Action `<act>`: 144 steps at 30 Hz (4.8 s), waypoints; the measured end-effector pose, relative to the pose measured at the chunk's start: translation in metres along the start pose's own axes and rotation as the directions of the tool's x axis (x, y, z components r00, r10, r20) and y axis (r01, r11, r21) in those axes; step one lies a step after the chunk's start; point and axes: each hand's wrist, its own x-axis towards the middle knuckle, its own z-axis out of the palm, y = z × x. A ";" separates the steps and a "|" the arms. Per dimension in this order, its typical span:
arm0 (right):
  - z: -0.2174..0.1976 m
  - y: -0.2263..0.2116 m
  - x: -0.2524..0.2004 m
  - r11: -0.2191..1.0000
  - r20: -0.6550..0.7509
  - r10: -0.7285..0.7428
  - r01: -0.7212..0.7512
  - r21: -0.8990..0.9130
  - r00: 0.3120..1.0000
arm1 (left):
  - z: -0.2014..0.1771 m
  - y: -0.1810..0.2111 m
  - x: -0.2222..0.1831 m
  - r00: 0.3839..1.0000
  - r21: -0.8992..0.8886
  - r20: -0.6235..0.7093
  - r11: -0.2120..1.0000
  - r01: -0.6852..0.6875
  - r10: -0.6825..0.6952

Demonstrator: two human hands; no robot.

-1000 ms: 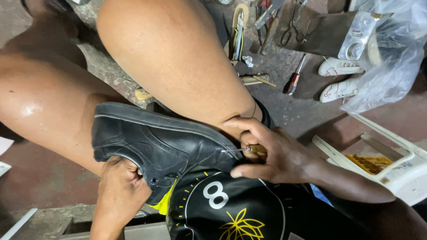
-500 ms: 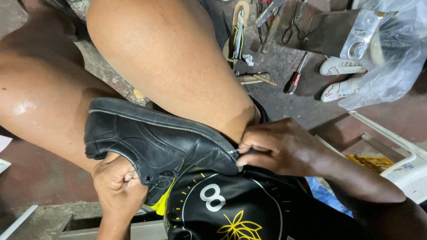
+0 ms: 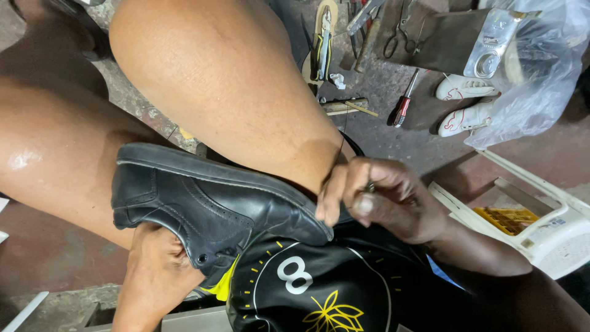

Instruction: The person sews a black leather shoe by hand, using a needle and thread to stitch along the seam between the upper and the sole.

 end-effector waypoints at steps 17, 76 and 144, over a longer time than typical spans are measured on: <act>0.024 0.024 0.031 0.808 -0.032 -0.024 0.001 -0.589 0.999 | -0.014 -0.012 -0.011 0.993 -0.286 0.044 0.952 0.113 -0.105; -0.037 -0.011 0.017 0.503 0.359 0.094 0.267 -0.822 0.929 | 0.022 -0.007 0.001 0.802 -0.406 0.575 0.796 0.449 -0.159; 0.054 0.056 0.028 -0.020 0.727 0.042 0.728 -0.685 0.685 | 0.029 -0.009 -0.023 0.999 -0.821 0.007 0.570 0.031 -0.045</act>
